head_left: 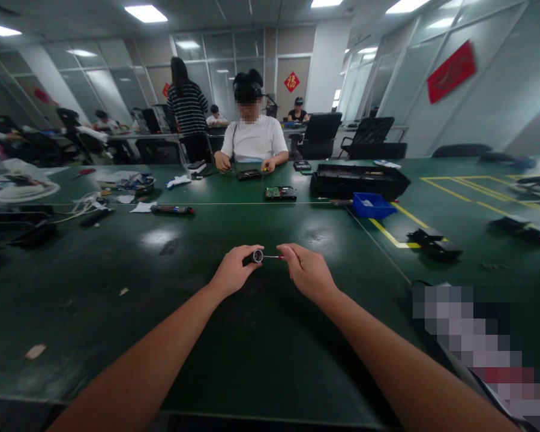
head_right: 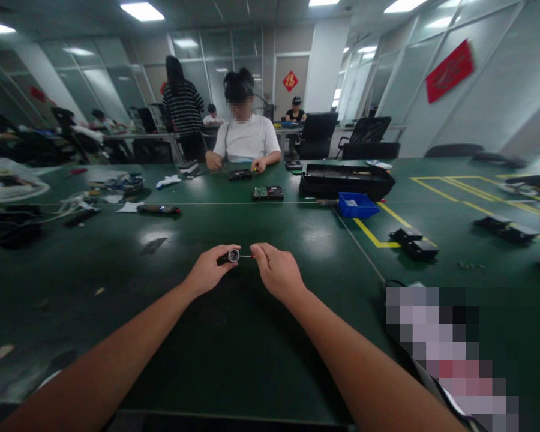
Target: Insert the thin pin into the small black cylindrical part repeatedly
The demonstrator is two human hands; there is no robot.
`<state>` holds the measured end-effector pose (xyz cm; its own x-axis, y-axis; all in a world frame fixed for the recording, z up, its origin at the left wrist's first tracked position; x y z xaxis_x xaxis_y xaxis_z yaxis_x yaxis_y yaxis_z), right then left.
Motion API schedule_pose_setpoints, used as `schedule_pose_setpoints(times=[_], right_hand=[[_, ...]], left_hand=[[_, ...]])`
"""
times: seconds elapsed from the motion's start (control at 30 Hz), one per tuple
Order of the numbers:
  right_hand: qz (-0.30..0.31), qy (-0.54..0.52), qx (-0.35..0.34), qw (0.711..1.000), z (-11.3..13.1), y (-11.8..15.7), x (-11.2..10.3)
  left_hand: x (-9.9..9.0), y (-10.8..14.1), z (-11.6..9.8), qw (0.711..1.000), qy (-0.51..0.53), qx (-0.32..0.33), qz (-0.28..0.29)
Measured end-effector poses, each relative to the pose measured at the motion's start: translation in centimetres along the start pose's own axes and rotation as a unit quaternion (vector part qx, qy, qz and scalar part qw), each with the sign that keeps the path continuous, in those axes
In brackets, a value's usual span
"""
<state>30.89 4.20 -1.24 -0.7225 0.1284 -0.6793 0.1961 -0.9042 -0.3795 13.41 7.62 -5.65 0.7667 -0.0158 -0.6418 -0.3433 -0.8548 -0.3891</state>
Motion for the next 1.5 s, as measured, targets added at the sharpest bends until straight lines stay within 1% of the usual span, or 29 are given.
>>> schedule_pose_setpoints(times=[0.07,0.13,0.27,0.33,0.43,0.5,0.6,0.7,0.8,0.9,0.97,1.03,1.13,1.2,1.3,1.4,1.5], right_hand=[[-0.013,0.001,0.01,1.0,-0.3,-0.1,0.0],[-0.012,-0.006,0.007,1.0,-0.4,0.0,0.1],[-0.005,-0.041,-0.036,0.998,0.7,0.4,0.1],[-0.002,-0.046,-0.045,0.998,1.1,0.5,0.0],[0.002,-0.027,-0.011,1.0,0.6,0.4,0.1],[-0.006,-0.024,0.016,1.0,0.0,0.3,0.0],[-0.042,-0.074,0.024,0.996,-0.5,0.2,-0.2],[-0.083,-0.168,0.045,0.981,-1.3,0.1,-0.3],[-0.098,-0.242,0.076,0.962,-2.2,-0.1,0.0],[-0.114,-0.305,0.09,0.941,-3.3,-0.3,0.5],[-0.128,-0.361,0.116,0.916,-4.5,-0.4,1.0],[-0.123,-0.395,0.149,0.898,-5.6,-0.4,1.6],[-0.118,-0.409,0.201,0.882,-6.7,-0.4,2.0],[-0.134,-0.391,0.203,0.888,-6.8,-0.3,1.6],[-0.153,-0.342,0.165,0.912,-5.8,-0.2,0.7],[-0.148,-0.319,0.128,0.928,-4.9,-0.2,0.4],[-0.133,-0.306,0.11,0.936,-4.4,-0.2,0.5]], left_hand=[[0.0,0.0,-0.2,1.0,-0.006,0.0,0.008],[0.1,0.0,-0.4,1.0,-0.012,-0.001,0.016],[0.0,0.1,-0.3,1.0,-0.008,-0.007,0.013],[-0.1,0.1,-0.2,1.0,-0.005,-0.01,0.011],[0.0,0.1,-0.1,1.0,-0.002,-0.009,0.011],[0.0,0.1,-0.2,1.0,-0.001,-0.005,0.011],[0.1,0.1,-0.2,1.0,-0.003,-0.009,0.012],[0.1,0.1,-0.2,1.0,-0.007,-0.018,0.012],[0.2,0.1,-0.5,1.0,-0.015,-0.015,0.016],[0.0,0.1,-1.0,1.0,-0.015,0.005,0.009],[-0.1,0.0,-1.5,0.999,-0.022,0.031,0.01],[0.1,0.0,-1.7,0.998,-0.038,0.052,0.026],[0.5,0.0,-1.4,0.996,-0.054,0.052,0.05],[0.7,0.0,-1.0,0.996,-0.057,0.04,0.049],[0.8,0.0,-0.6,0.997,-0.055,0.022,0.043],[0.7,0.0,-0.6,0.998,-0.052,0.011,0.042],[0.6,0.1,-0.9,0.997,-0.056,0.006,0.046]])
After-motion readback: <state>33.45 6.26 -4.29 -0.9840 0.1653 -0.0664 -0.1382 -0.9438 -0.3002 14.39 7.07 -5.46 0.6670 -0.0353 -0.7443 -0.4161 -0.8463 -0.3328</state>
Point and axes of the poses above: each hand's wrist, its own y-axis away from the middle knuckle, its own x-axis out of the palm, z = x × y, the point moved 8 cm from there along -y, towards the middle knuckle
